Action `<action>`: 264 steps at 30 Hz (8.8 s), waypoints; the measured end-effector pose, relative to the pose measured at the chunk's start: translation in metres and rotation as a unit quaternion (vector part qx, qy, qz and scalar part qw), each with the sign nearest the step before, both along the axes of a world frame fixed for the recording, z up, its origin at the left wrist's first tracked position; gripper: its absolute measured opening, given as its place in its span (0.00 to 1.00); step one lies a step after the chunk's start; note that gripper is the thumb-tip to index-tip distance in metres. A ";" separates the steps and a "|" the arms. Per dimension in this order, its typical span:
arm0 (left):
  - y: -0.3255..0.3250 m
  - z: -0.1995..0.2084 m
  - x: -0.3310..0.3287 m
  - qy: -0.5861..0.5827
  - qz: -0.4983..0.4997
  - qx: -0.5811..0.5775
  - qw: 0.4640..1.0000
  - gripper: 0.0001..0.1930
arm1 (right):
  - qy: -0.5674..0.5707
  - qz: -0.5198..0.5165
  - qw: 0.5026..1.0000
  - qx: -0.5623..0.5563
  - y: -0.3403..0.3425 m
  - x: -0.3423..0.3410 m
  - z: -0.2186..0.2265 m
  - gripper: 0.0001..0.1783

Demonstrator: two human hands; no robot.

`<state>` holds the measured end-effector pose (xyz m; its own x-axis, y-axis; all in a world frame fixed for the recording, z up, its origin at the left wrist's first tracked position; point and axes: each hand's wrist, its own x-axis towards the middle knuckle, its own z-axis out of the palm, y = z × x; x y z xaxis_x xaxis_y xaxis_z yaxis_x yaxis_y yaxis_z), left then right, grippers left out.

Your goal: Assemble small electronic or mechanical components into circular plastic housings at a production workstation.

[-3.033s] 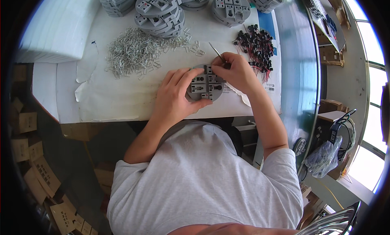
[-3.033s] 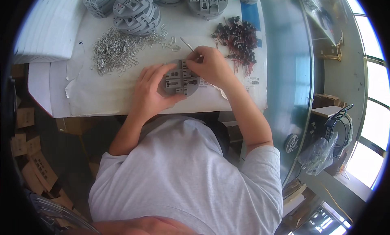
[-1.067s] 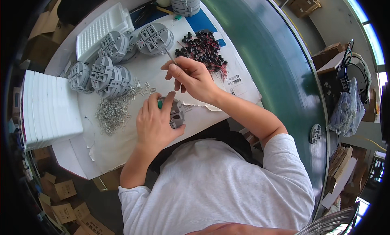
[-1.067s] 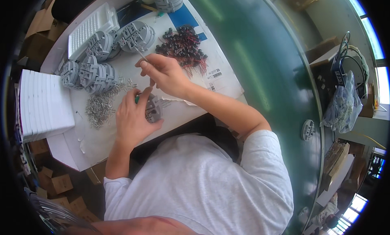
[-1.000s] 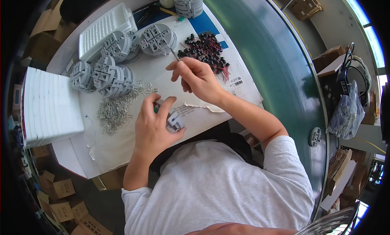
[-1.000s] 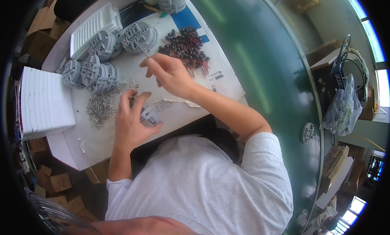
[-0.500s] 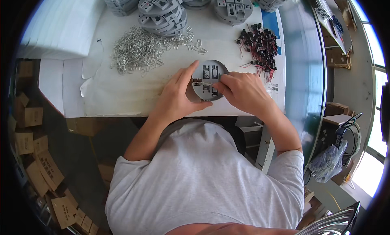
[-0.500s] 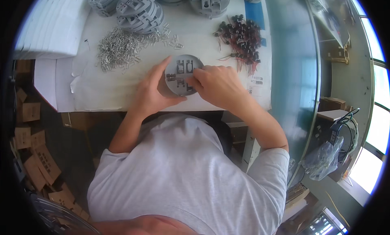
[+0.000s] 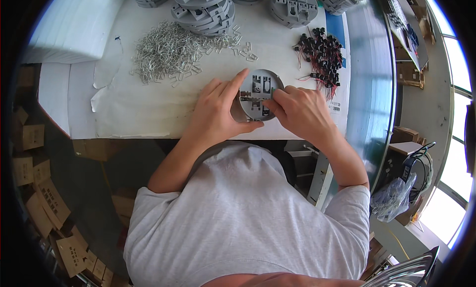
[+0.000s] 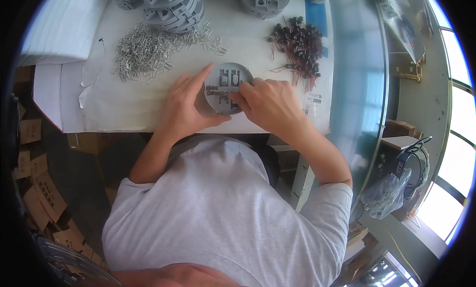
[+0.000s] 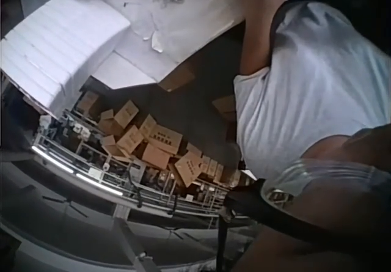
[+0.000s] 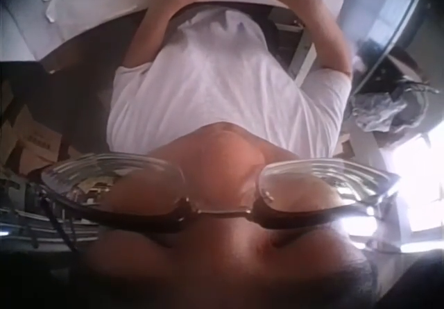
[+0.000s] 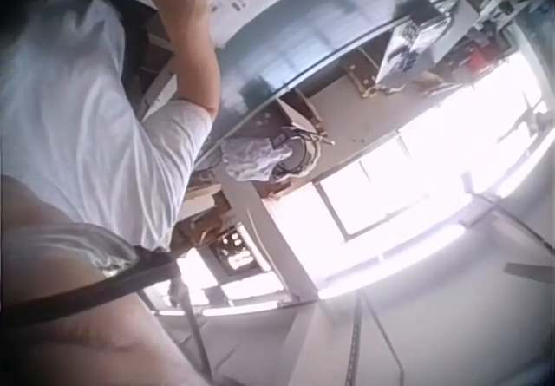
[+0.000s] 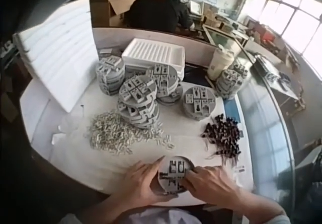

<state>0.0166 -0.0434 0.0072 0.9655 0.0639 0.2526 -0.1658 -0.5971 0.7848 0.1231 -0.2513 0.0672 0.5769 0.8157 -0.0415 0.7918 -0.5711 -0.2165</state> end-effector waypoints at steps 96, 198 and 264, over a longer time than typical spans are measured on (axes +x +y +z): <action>-0.007 -0.005 0.009 -0.017 0.001 0.034 0.999 0.10 | -0.194 -0.379 0.899 0.108 -0.166 0.328 -0.032 0.28; 0.006 0.032 0.010 -0.117 -0.083 -0.173 0.974 0.05 | 0.326 -0.030 0.822 0.466 0.001 -0.036 -0.022 0.09; -0.002 0.004 -0.004 -0.061 0.001 0.041 0.997 0.40 | 0.141 -0.116 0.974 0.136 0.053 0.075 -0.042 0.11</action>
<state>0.0127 -0.0455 0.0110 0.9273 0.0405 0.3722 -0.2551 -0.6594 0.7072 0.1984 -0.1988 0.0251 0.7442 0.6675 -0.0255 0.5350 -0.6185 -0.5755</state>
